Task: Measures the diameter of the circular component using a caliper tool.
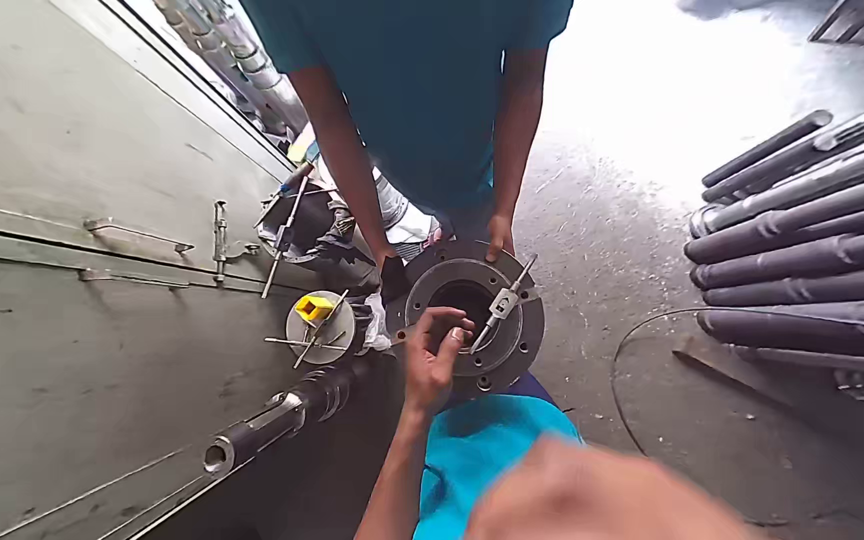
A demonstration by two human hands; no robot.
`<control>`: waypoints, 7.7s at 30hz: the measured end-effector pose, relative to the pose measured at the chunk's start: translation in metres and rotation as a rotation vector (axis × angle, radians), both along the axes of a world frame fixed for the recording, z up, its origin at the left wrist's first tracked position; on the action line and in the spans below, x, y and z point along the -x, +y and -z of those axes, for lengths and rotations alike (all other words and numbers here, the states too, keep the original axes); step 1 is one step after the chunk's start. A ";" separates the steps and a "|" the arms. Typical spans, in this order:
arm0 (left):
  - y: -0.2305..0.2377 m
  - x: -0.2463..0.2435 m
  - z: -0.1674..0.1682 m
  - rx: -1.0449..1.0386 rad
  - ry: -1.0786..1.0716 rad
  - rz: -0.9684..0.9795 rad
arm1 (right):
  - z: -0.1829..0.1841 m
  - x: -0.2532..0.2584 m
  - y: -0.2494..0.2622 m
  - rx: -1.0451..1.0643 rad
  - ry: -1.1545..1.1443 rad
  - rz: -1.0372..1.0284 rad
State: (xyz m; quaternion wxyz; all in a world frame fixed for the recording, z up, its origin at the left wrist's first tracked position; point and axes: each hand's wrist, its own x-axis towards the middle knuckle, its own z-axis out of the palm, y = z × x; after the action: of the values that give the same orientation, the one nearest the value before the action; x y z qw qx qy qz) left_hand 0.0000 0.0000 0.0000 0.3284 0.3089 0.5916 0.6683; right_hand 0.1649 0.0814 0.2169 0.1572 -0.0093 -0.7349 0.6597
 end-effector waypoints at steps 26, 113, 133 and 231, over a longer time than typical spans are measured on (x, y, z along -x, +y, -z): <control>0.075 -0.016 0.036 0.375 0.401 -0.655 | 0.223 0.000 0.190 -0.960 -0.360 0.089; 0.156 0.011 -0.024 0.204 0.294 0.304 | 0.217 0.001 0.094 -0.072 -0.475 0.018; 0.116 0.031 0.026 -0.130 -0.075 -0.143 | 0.213 -0.040 0.122 -0.695 -0.873 0.225; 0.018 -0.049 0.027 0.744 0.963 -0.351 | 0.232 -0.004 0.208 -1.004 -0.233 0.034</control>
State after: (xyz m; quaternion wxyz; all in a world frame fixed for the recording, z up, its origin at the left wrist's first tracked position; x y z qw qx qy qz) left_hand 0.0493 0.0184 -0.0274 -0.0037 0.3385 0.9077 0.2480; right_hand 0.1686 0.2898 -0.0152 0.0700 -0.0179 -0.9734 0.2173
